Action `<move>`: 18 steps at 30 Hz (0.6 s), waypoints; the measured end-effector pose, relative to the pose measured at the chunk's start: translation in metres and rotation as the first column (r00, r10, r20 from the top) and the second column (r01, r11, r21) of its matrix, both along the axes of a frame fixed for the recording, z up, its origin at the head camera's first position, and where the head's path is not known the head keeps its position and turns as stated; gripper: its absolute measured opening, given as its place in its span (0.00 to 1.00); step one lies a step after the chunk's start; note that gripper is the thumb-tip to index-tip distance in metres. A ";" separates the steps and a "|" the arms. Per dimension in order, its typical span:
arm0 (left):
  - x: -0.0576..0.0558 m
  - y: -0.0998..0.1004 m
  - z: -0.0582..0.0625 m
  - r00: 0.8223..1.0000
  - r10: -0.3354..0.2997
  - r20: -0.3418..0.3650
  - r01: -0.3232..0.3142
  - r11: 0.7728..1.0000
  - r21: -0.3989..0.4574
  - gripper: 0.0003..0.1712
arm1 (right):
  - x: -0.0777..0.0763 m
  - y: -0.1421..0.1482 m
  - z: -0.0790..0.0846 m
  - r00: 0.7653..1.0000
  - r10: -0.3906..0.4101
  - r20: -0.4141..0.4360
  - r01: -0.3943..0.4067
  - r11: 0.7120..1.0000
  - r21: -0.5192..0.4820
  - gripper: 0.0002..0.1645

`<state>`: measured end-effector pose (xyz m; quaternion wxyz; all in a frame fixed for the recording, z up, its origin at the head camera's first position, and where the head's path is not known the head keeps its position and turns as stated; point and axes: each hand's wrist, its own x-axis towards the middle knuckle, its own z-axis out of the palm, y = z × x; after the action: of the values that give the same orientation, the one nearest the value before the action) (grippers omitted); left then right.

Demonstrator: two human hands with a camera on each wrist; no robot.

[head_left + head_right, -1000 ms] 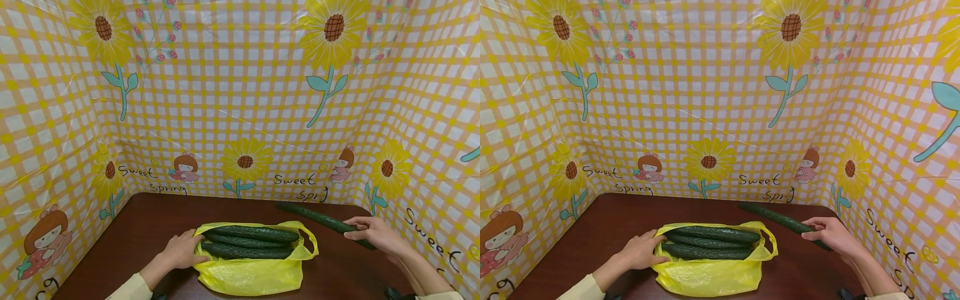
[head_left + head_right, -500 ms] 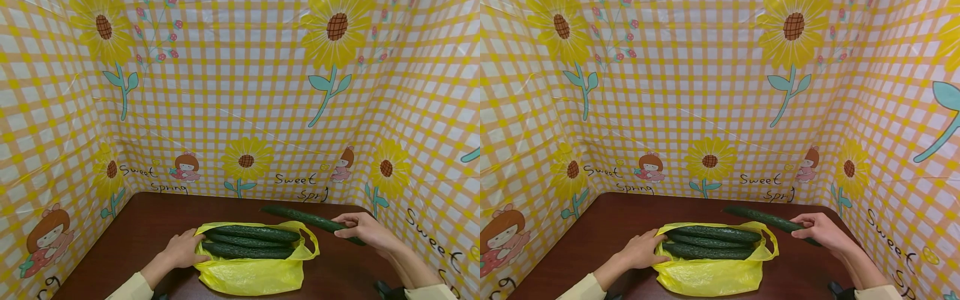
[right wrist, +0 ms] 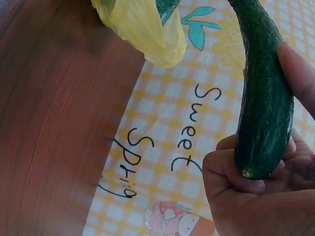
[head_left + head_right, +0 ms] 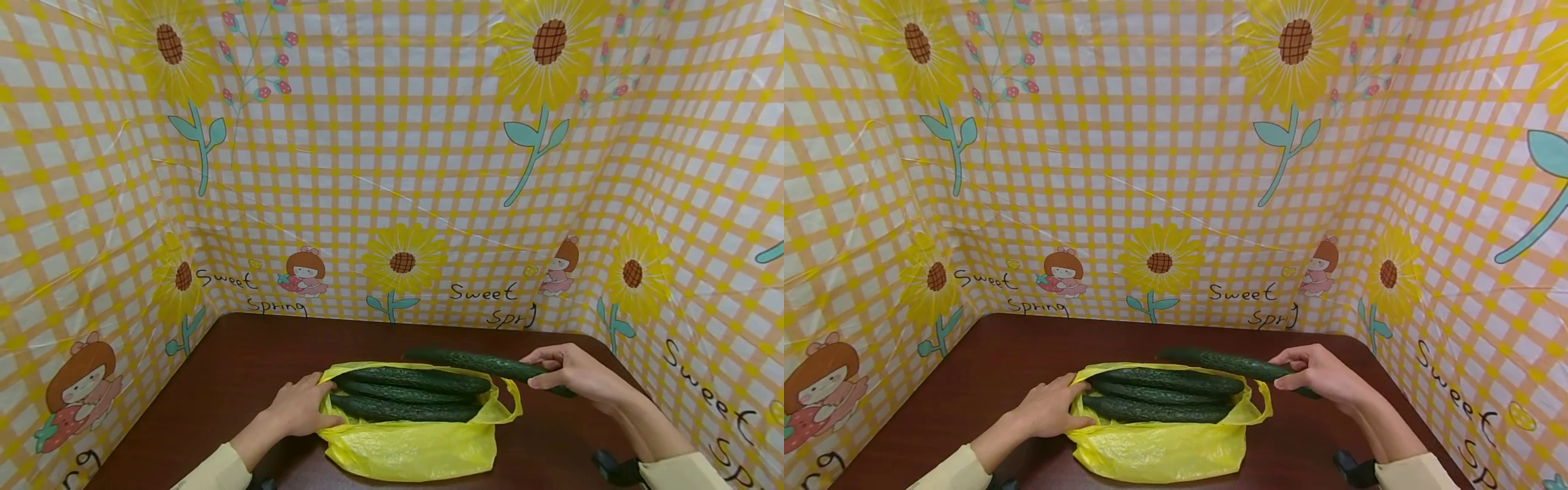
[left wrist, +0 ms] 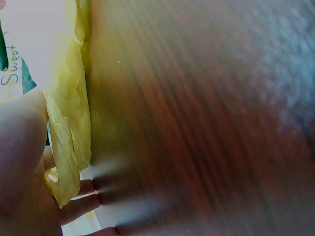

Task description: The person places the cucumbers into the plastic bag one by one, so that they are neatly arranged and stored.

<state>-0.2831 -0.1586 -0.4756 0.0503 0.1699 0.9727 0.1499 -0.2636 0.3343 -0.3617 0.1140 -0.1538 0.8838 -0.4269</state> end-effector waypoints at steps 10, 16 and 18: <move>0.000 0.001 -0.001 1.000 0.005 0.000 -0.005 1.000 -0.001 0.43 | -0.006 -0.015 -0.009 0.996 0.090 0.026 -0.088 0.994 -0.069 0.25; -0.001 0.002 -0.001 1.000 0.008 0.001 -0.008 1.000 -0.004 0.43 | -0.007 -0.026 -0.012 0.996 0.083 0.032 -0.081 0.995 -0.052 0.26; 0.000 0.002 -0.002 1.000 0.009 -0.002 -0.009 1.000 -0.006 0.43 | -0.008 -0.031 -0.012 0.996 0.086 0.033 -0.084 0.995 -0.049 0.26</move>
<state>-0.2834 -0.1567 -0.4773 0.0493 0.1654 0.9740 0.1469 -0.2713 0.3038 -0.3741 0.1440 -0.1864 0.8640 -0.4450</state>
